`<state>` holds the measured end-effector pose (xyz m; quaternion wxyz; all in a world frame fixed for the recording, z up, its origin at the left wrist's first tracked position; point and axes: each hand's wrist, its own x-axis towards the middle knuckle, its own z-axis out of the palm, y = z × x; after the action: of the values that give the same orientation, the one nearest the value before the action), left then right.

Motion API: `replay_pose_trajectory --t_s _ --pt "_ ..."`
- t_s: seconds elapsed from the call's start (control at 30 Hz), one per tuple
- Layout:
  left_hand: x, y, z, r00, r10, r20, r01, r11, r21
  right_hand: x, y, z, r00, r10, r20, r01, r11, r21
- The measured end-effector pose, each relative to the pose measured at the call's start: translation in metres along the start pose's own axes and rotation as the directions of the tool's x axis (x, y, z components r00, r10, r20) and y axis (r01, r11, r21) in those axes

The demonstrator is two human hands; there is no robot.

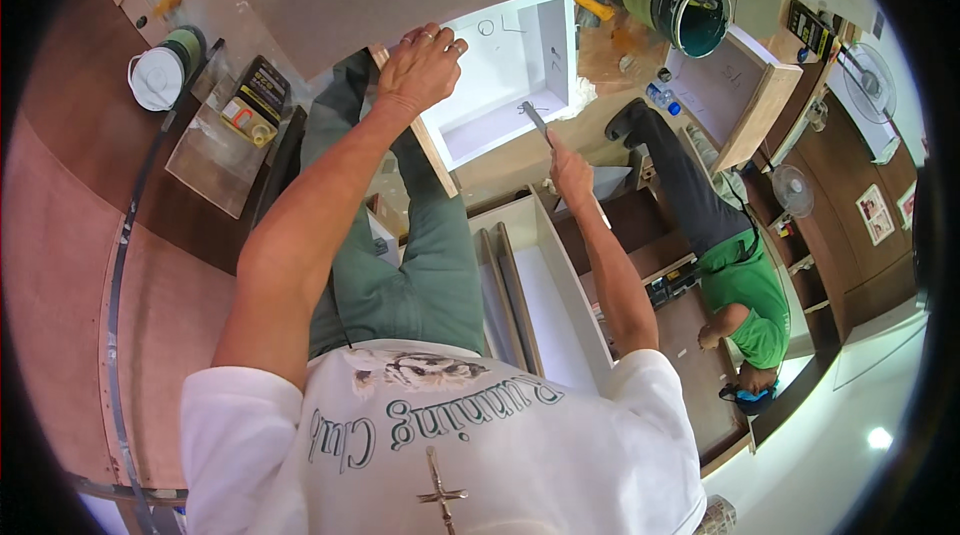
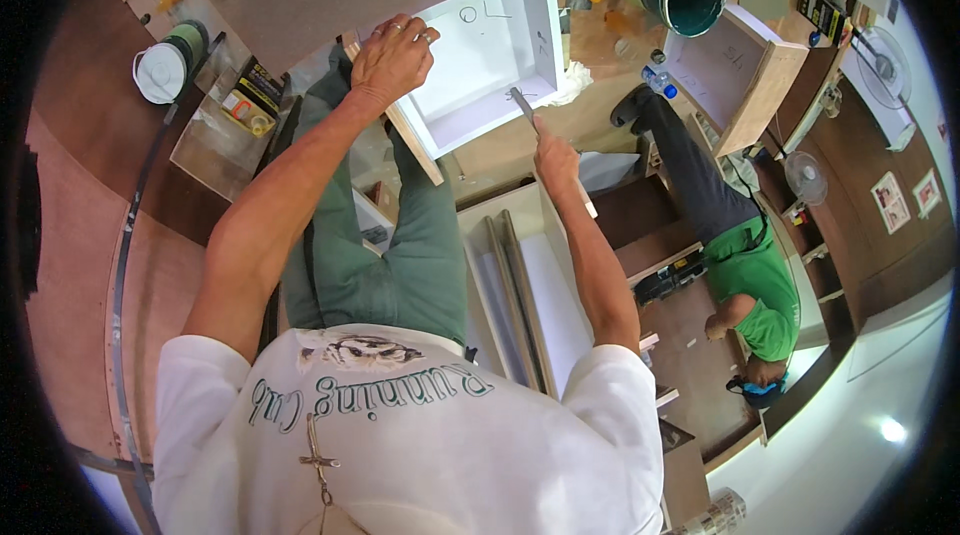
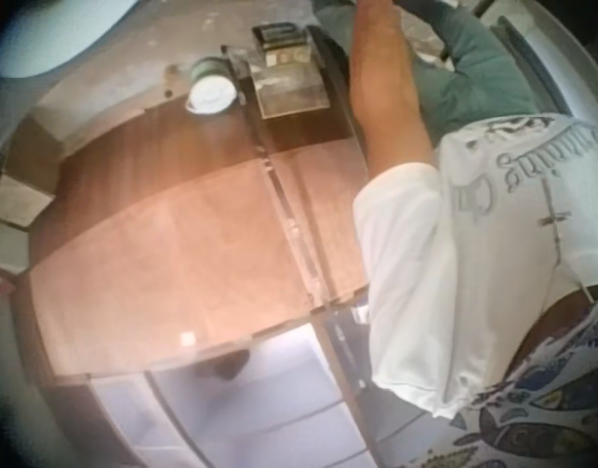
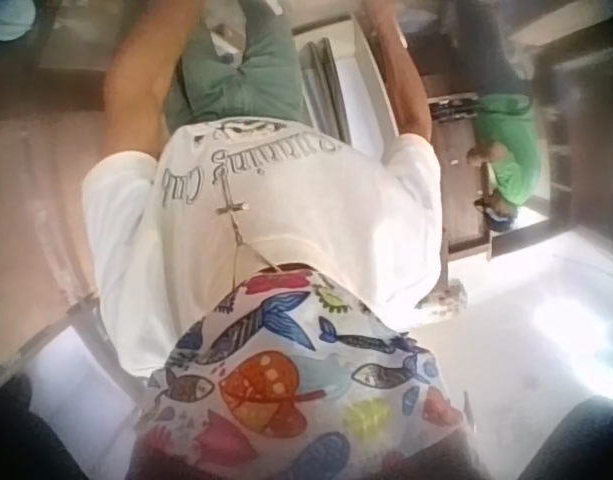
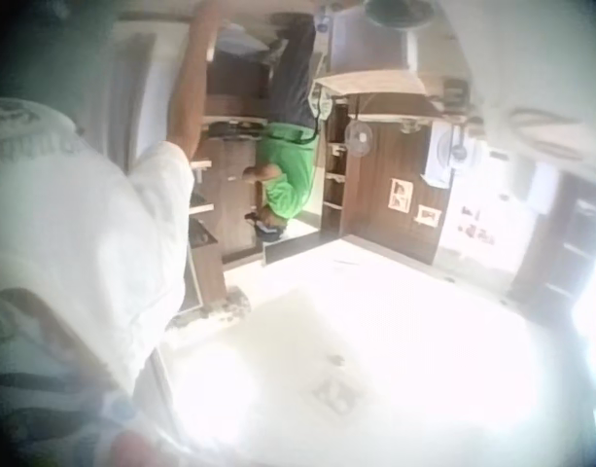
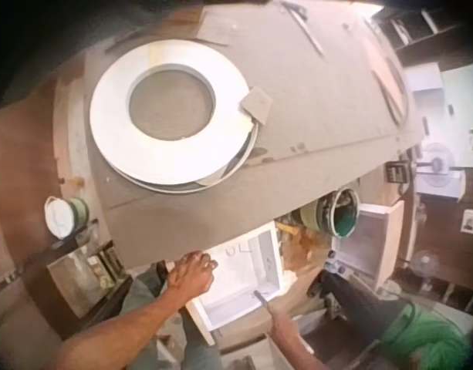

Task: The person assembles a white drawer by using a utility knife to trim edges, tapping components with a mallet, and using a metal file to smooth internal edges. They then use a cloth to wipe down the interior and exterior surfaces of the drawer.

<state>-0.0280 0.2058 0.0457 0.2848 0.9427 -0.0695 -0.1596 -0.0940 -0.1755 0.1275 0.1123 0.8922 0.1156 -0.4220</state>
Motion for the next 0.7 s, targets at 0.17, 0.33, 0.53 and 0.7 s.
replay_pose_trajectory --t_s 0.17,0.33,0.53,0.7 --pt "-0.005 -0.002 0.001 1.000 -0.017 0.018 0.017 1.000 -0.003 -0.035 -0.035 0.010 0.996 -0.042 0.078 0.039 0.999 0.036" --pt "-0.003 0.003 0.000 0.998 0.024 -0.052 -0.025 0.999 -0.020 -0.004 -0.018 0.008 0.999 0.016 -0.032 -0.015 0.999 0.052" --pt "-0.007 -0.003 -0.001 0.999 0.002 -0.035 -0.001 1.000 0.024 -0.043 -0.063 -0.009 0.972 -0.060 0.227 0.055 0.998 0.028" --pt "-0.002 0.003 0.002 0.998 0.015 -0.061 -0.015 1.000 0.001 -0.022 -0.036 0.018 0.987 -0.119 -0.109 0.131 0.986 0.102"
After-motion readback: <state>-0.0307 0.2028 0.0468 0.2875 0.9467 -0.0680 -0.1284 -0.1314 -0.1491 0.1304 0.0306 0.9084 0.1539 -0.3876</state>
